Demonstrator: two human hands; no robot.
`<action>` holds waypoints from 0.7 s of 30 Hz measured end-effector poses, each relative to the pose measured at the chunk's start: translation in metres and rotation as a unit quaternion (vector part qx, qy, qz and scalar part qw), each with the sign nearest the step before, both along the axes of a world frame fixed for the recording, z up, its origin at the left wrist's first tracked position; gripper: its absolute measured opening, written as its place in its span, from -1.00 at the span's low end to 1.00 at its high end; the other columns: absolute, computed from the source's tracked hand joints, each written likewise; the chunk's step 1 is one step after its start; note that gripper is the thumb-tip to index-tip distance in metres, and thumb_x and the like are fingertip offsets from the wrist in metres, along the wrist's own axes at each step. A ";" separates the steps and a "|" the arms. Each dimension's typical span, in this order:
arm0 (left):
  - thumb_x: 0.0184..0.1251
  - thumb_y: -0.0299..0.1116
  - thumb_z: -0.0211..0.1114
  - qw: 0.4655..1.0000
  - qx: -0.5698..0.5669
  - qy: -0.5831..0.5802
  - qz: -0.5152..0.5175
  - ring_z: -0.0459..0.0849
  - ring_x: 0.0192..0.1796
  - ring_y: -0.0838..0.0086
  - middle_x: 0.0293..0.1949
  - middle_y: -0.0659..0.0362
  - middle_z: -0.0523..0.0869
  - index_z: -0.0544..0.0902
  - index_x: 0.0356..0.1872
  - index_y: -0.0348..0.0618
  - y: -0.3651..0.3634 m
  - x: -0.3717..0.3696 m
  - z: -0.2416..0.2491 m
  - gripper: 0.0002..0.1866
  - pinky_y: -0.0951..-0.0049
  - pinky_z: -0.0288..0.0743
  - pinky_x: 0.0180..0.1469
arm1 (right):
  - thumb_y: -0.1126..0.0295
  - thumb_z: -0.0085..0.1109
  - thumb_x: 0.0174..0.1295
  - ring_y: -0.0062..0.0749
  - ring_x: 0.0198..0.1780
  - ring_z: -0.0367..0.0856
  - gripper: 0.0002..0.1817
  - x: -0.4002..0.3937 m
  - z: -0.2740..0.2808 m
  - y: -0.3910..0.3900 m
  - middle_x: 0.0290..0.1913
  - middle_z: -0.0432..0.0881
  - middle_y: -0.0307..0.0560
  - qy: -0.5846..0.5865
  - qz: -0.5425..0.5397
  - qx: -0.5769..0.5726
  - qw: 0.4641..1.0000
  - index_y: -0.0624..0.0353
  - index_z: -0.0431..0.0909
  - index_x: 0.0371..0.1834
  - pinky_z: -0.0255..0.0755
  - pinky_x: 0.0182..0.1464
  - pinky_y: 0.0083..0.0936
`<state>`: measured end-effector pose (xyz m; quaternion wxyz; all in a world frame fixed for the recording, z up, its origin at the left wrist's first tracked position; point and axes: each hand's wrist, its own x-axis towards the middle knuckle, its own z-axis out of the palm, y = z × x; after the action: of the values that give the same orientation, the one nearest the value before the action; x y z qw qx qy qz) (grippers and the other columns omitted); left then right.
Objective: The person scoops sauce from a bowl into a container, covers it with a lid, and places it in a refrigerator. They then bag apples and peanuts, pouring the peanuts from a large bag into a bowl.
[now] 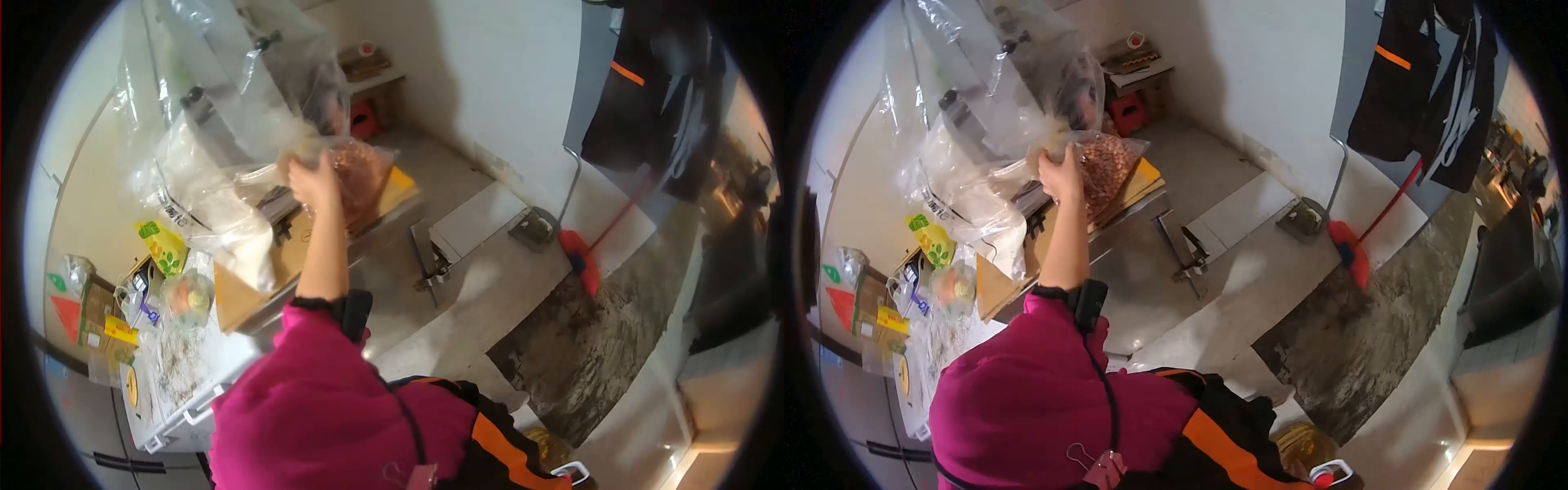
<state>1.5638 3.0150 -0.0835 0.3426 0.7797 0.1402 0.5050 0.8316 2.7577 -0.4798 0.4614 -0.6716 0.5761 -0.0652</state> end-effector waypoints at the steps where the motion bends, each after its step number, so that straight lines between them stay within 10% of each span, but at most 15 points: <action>1: -0.17 0.09 0.31 0.997 -0.010 0.070 -0.001 0.44 0.02 0.06 -0.08 -0.09 0.52 0.42 -0.03 -0.28 -0.006 -0.006 0.013 -0.26 0.16 0.27 0.05 | 0.44 0.06 0.10 -0.25 -0.12 0.53 -0.70 0.003 0.001 -0.019 -0.20 0.56 0.10 0.014 0.004 0.010 1.000 0.43 0.46 -0.14 0.37 -0.04 -0.47; 10: 0.06 -0.18 0.28 0.949 -0.097 0.082 -0.288 0.58 -0.34 0.47 -0.28 0.12 0.62 0.53 -0.20 -0.32 -0.098 -0.090 0.039 -0.60 0.50 0.43 -0.23 | 0.40 0.08 0.10 -0.21 -0.12 0.54 -0.68 0.084 0.014 -0.260 -0.20 0.56 0.11 -0.127 -0.003 0.146 0.981 0.42 0.46 -0.14 0.37 -0.04 -0.45; 11: 0.11 -0.25 0.24 0.909 -0.177 0.051 -0.373 0.58 -0.34 0.47 -0.28 0.14 0.61 0.52 -0.21 -0.32 -0.114 -0.101 0.045 -0.66 0.51 0.43 -0.23 | 0.39 0.09 0.10 -0.21 -0.12 0.54 -0.68 0.094 0.016 -0.289 -0.20 0.56 0.12 -0.152 -0.026 0.169 0.973 0.42 0.46 -0.14 0.37 -0.04 -0.45; 13: 0.18 -0.31 0.17 0.815 -0.309 0.081 -0.484 0.58 -0.27 0.45 -0.27 0.15 0.60 0.50 -0.18 -0.29 -0.146 -0.124 0.054 -0.73 0.47 0.46 -0.20 | 0.33 0.08 0.11 -0.19 -0.12 0.54 -0.66 0.160 0.151 -0.314 -0.17 0.56 0.12 0.084 0.332 -0.137 0.929 0.39 0.46 -0.13 0.37 -0.05 -0.43; 17: 0.22 -0.29 0.14 0.663 -0.364 0.182 -0.628 0.55 -0.22 0.47 -0.24 0.12 0.59 0.49 -0.17 -0.29 -0.258 -0.166 0.045 -0.72 0.49 0.45 -0.21 | 0.34 0.07 0.14 -0.43 -0.08 0.51 -0.67 0.254 0.217 -0.383 -0.10 0.56 -0.02 -0.095 0.331 -0.080 0.936 0.31 0.46 -0.07 0.36 -0.07 -0.53; 21: 0.22 -0.30 0.15 0.490 -0.327 0.318 -0.743 0.52 -0.18 0.52 -0.22 0.15 0.58 0.47 -0.09 -0.26 -0.389 -0.197 0.006 -0.70 0.52 0.40 -0.13 | 0.37 0.22 -0.06 -0.24 0.21 0.27 -0.37 0.331 0.354 -0.383 0.14 0.36 0.04 -0.295 0.421 -0.222 0.828 0.22 0.28 0.16 0.08 0.22 -0.46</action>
<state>1.3671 2.6259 -0.0772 0.7537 0.5343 -0.2366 -0.3007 1.1625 2.3742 -0.1259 0.4305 -0.8820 0.0440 -0.1864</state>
